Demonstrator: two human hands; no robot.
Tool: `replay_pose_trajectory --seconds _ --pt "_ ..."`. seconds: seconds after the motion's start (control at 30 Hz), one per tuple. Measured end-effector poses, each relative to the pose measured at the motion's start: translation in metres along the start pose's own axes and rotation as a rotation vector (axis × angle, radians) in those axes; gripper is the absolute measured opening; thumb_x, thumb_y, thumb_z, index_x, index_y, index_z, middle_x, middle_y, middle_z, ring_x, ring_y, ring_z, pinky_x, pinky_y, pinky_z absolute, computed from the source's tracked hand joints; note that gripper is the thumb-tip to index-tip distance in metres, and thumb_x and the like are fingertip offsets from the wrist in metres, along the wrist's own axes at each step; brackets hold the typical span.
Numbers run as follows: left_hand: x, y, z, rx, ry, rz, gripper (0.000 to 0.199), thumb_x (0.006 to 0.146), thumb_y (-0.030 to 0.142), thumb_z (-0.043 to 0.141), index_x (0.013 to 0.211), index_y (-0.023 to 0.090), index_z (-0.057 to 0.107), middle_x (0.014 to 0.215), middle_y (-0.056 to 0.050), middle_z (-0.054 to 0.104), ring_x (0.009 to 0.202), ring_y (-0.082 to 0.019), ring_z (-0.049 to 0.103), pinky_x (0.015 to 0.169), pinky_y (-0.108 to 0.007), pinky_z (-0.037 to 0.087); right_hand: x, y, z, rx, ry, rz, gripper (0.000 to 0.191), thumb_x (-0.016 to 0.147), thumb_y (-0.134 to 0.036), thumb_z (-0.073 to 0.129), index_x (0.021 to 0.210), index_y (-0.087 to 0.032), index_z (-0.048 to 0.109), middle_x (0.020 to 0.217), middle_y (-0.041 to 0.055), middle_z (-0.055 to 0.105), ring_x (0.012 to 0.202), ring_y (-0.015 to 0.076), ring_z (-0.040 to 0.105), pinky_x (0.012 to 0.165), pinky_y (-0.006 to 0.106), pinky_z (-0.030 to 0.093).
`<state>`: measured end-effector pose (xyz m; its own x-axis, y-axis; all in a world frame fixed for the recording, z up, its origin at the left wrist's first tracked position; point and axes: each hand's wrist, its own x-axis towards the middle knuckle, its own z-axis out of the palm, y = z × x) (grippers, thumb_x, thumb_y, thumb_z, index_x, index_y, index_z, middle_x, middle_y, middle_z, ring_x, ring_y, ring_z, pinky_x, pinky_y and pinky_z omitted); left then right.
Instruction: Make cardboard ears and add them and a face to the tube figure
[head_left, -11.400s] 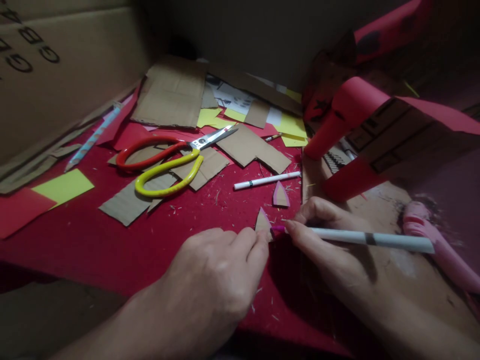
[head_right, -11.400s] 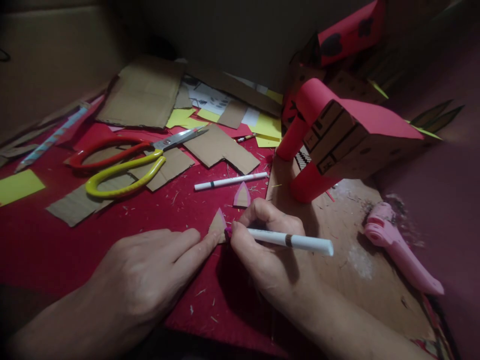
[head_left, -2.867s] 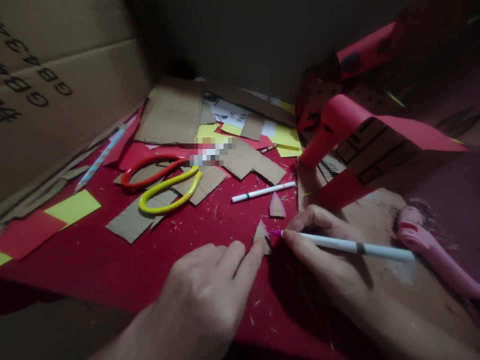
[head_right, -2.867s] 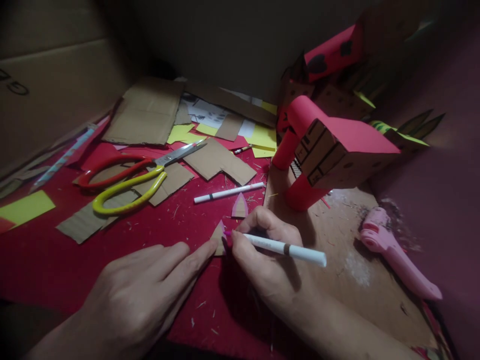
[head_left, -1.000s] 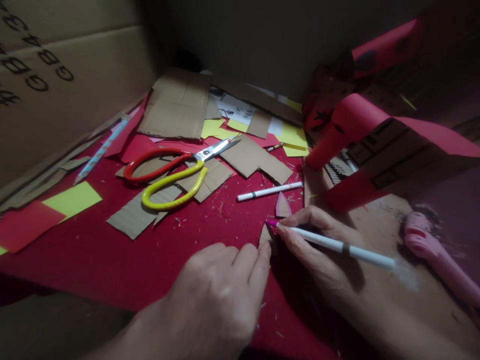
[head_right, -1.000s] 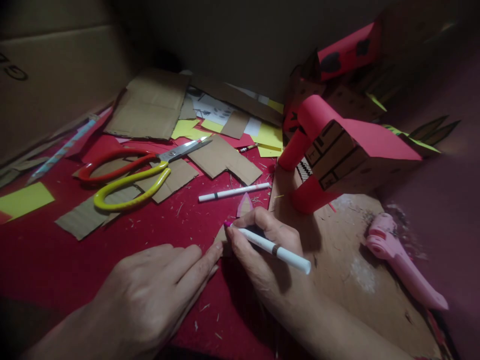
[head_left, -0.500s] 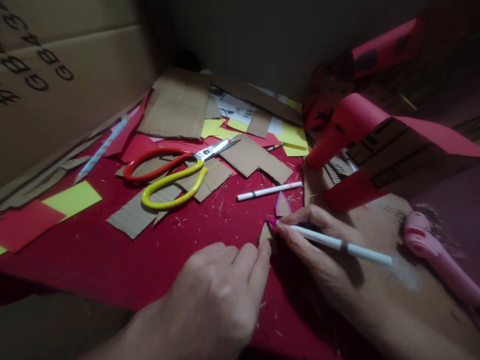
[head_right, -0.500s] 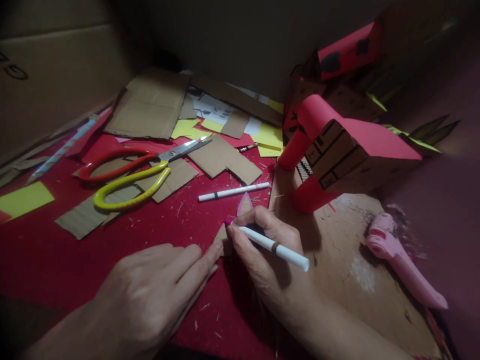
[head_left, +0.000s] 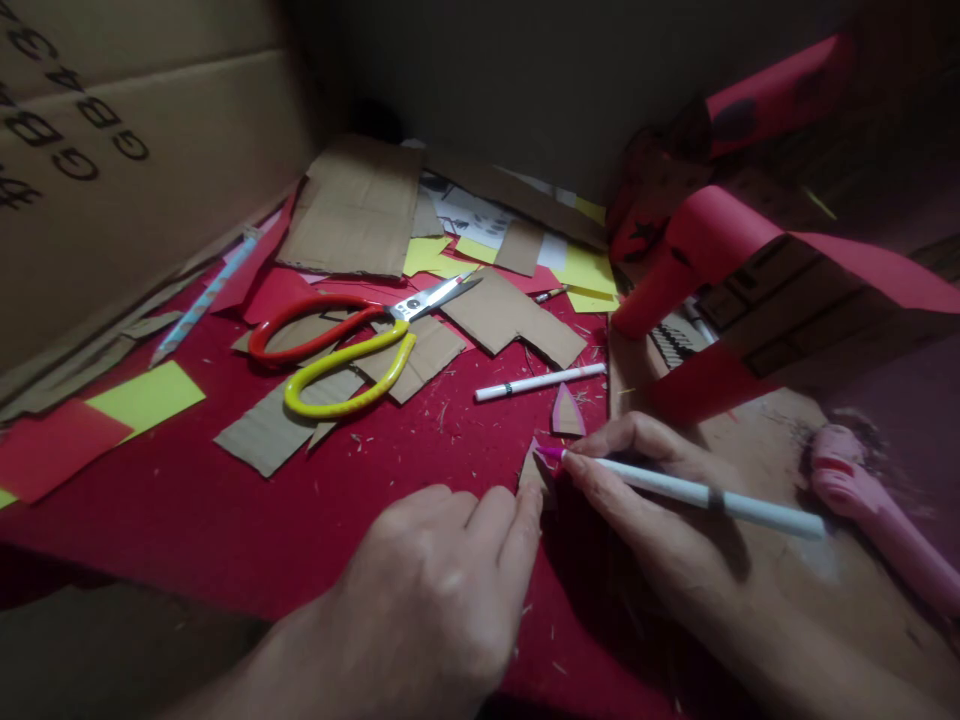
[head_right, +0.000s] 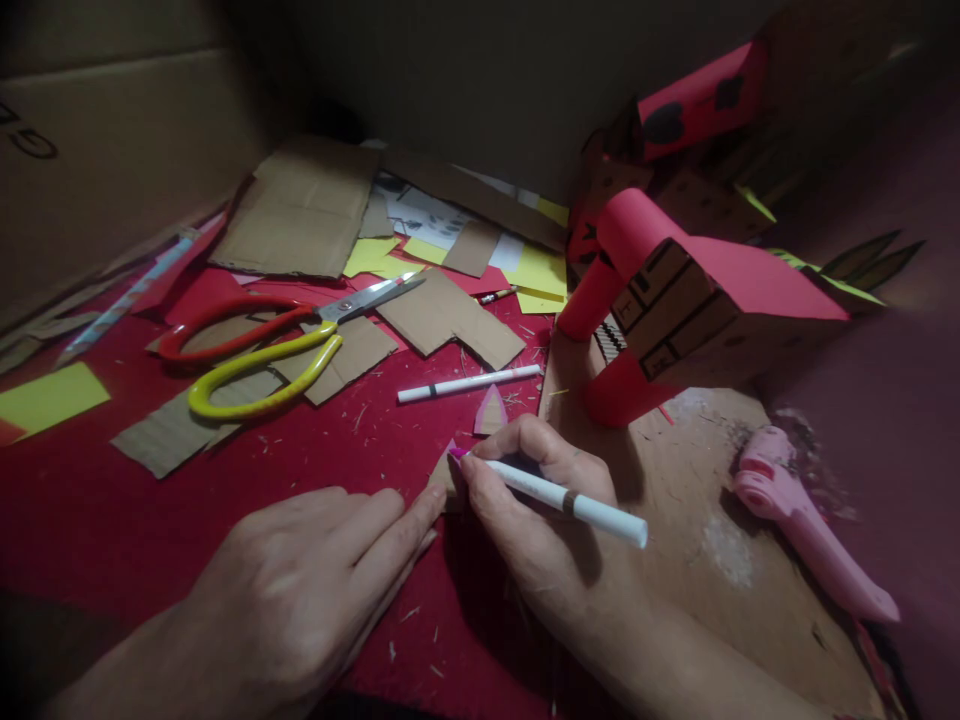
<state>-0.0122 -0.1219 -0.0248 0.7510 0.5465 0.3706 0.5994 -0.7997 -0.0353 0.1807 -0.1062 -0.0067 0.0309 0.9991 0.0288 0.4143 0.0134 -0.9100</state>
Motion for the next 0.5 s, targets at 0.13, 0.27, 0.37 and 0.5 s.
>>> replay_pose_trajectory --seconds 0.13,0.27,0.37,0.5 --pt "0.0 0.0 0.001 0.002 0.019 0.004 0.048 0.084 0.005 0.038 0.128 0.001 0.054 0.078 -0.01 0.064 0.07 -0.02 0.061 0.064 -0.034 0.054 0.001 0.001 0.001 -0.053 -0.032 -0.028 0.016 0.084 -0.031 0.068 0.072 -0.022 0.063 0.057 -0.0043 0.06 0.049 0.0083 0.049 0.042 0.015 0.036" --pt "0.001 0.0 0.002 -0.002 0.018 0.0 0.046 0.084 0.005 0.038 0.127 0.003 0.056 0.078 -0.01 0.064 0.071 -0.02 0.062 0.066 -0.033 0.054 0.001 0.0 0.001 -0.058 -0.063 -0.002 0.017 0.085 -0.034 0.067 0.073 -0.022 0.064 0.059 -0.0035 0.06 0.051 0.0091 0.05 0.044 0.016 0.037" --pt "0.001 -0.001 0.003 -0.019 0.039 -0.009 0.043 0.086 0.006 0.039 0.125 0.004 0.057 0.078 -0.009 0.063 0.071 -0.019 0.061 0.065 -0.031 0.053 0.001 -0.005 0.0 -0.068 -0.103 0.032 0.02 0.084 -0.034 0.066 0.07 -0.021 0.062 0.057 -0.0035 0.058 0.049 0.0087 0.049 0.043 0.017 0.037" --pt "0.0 0.0 0.004 -0.018 0.059 -0.004 0.041 0.087 0.007 0.038 0.124 0.004 0.057 0.079 -0.01 0.064 0.07 -0.019 0.061 0.063 -0.031 0.053 0.001 -0.009 -0.001 -0.045 -0.134 0.056 0.02 0.081 -0.031 0.067 0.066 -0.02 0.061 0.053 -0.0034 0.057 0.046 0.0084 0.048 0.041 0.016 0.034"
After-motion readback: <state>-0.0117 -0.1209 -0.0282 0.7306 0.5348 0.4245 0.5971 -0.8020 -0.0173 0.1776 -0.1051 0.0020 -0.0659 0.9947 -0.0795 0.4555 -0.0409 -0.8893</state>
